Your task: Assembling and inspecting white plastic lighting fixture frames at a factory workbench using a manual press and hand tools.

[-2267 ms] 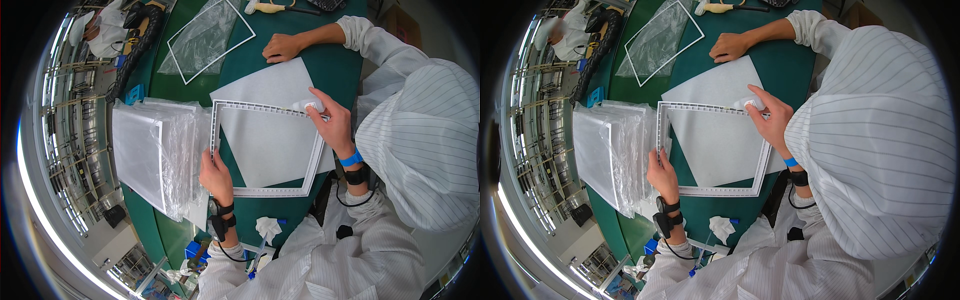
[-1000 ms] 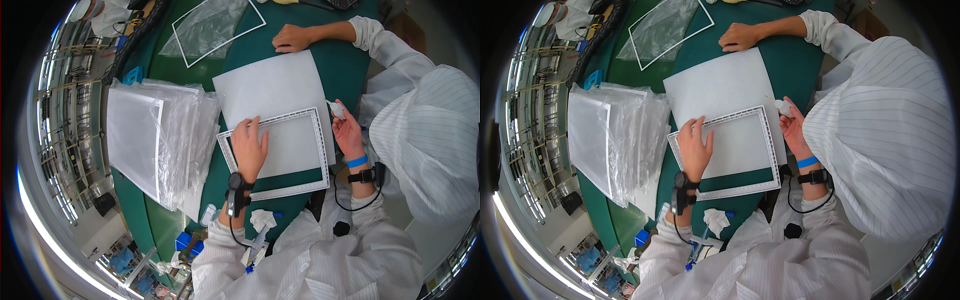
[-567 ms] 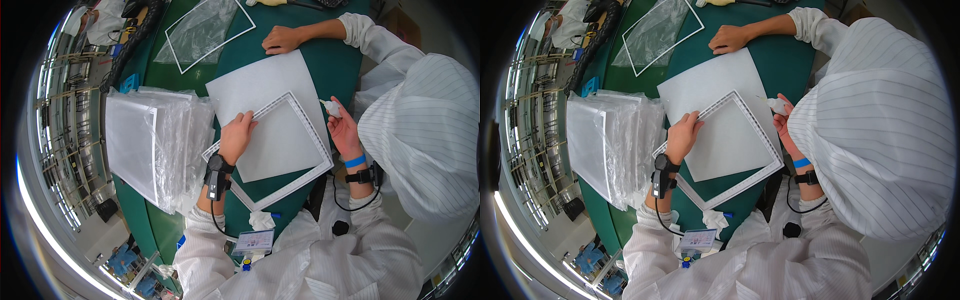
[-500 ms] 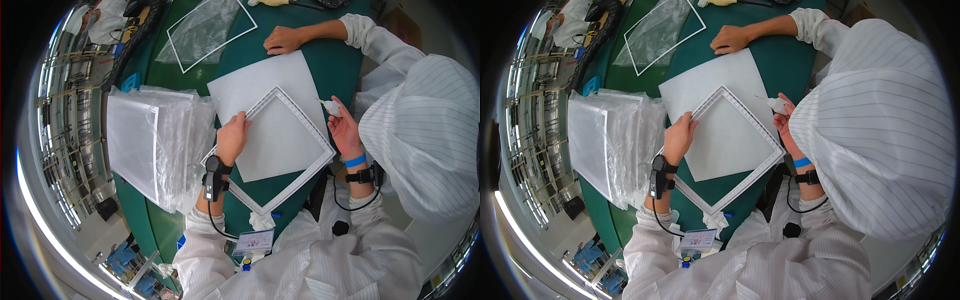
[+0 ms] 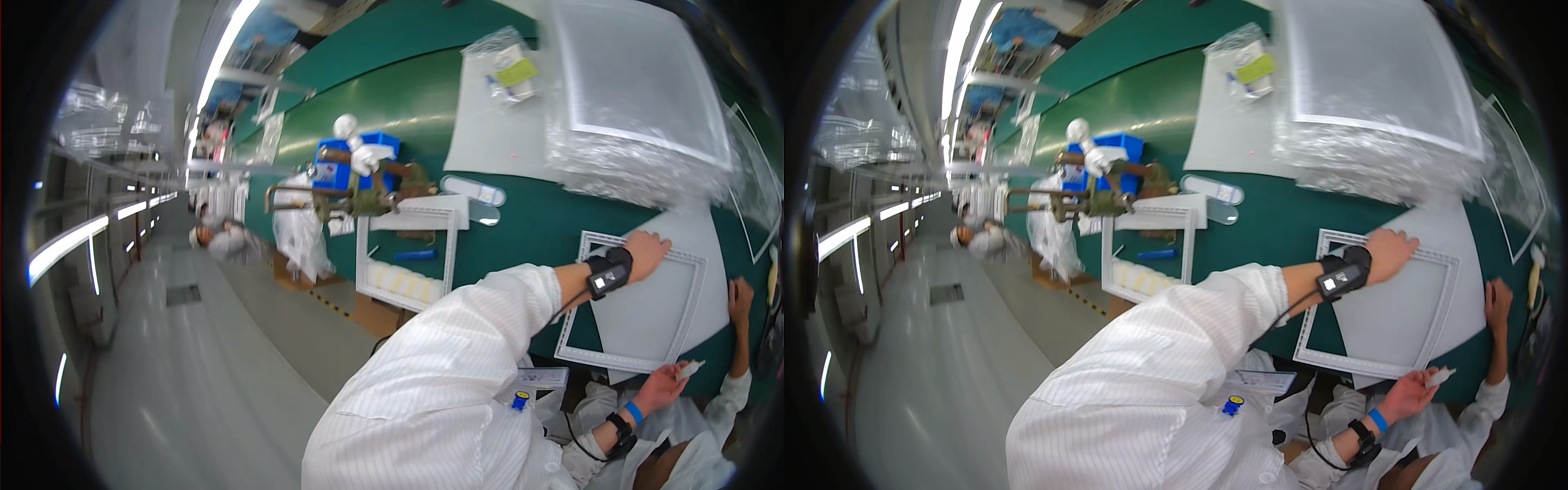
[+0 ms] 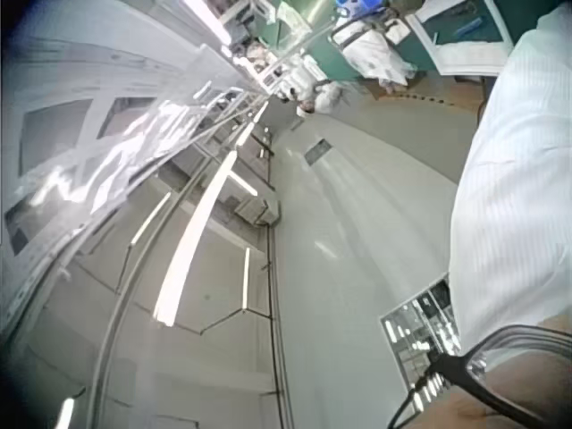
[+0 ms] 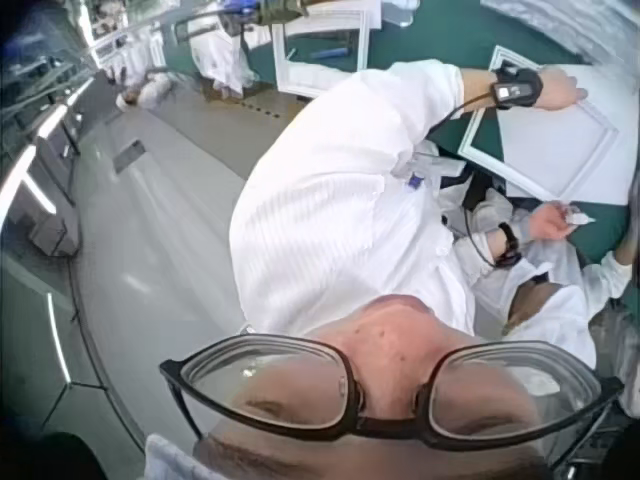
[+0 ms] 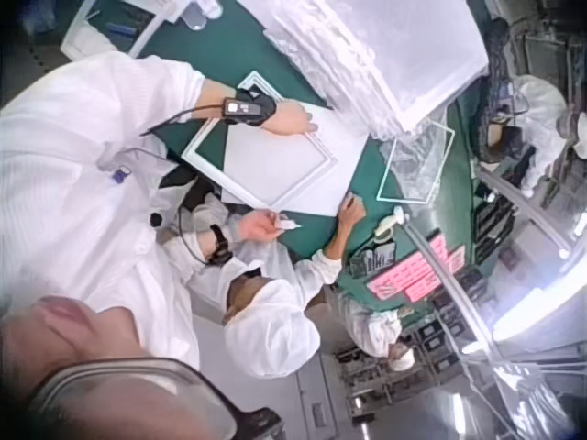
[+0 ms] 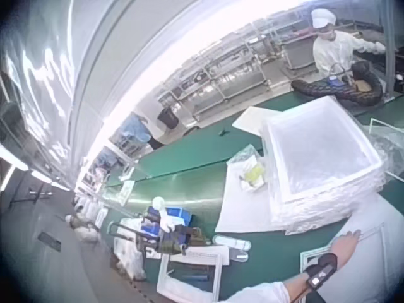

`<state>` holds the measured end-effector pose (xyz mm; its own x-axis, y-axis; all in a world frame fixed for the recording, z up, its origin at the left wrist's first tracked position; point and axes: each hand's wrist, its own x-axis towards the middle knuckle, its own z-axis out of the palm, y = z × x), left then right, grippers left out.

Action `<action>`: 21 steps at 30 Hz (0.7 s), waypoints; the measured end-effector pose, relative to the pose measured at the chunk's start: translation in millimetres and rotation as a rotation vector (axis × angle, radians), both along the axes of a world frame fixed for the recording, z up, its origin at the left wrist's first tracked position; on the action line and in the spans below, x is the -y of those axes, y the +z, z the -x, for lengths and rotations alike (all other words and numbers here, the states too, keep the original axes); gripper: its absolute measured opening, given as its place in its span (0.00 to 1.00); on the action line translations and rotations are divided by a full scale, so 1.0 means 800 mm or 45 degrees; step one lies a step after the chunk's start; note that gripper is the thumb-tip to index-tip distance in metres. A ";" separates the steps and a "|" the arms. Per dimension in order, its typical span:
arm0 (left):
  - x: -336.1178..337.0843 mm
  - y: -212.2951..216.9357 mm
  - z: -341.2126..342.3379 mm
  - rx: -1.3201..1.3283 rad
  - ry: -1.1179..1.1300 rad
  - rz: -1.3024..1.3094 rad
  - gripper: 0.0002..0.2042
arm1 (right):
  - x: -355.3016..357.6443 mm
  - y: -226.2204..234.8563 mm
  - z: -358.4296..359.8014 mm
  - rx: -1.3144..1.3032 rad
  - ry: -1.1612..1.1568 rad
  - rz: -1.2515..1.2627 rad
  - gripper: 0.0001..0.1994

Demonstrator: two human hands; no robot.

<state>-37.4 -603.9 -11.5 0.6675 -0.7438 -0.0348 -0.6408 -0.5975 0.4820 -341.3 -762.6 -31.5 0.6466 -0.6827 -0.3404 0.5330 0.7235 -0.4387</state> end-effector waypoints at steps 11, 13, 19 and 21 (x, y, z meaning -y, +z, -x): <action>0.003 0.001 0.032 -0.064 0.015 0.073 0.11 | 0.057 0.003 0.027 -0.223 0.077 0.052 0.20; -0.011 0.015 0.029 -0.131 0.035 -0.034 0.11 | 0.058 0.002 0.029 -0.173 0.177 0.104 0.18; -0.043 0.051 -0.008 0.013 0.061 -0.144 0.11 | 0.015 0.026 -0.029 -0.427 -0.080 -0.056 0.14; -0.027 0.062 -0.005 0.042 0.001 -0.129 0.11 | 0.011 0.040 -0.025 -0.517 -0.178 0.005 0.17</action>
<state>-33.8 -582.6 38.0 0.6699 -0.7372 -0.0878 -0.6551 -0.6426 0.3974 -321.6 -771.7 0.7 0.3618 -0.7562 -0.5452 0.4091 0.6543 -0.6360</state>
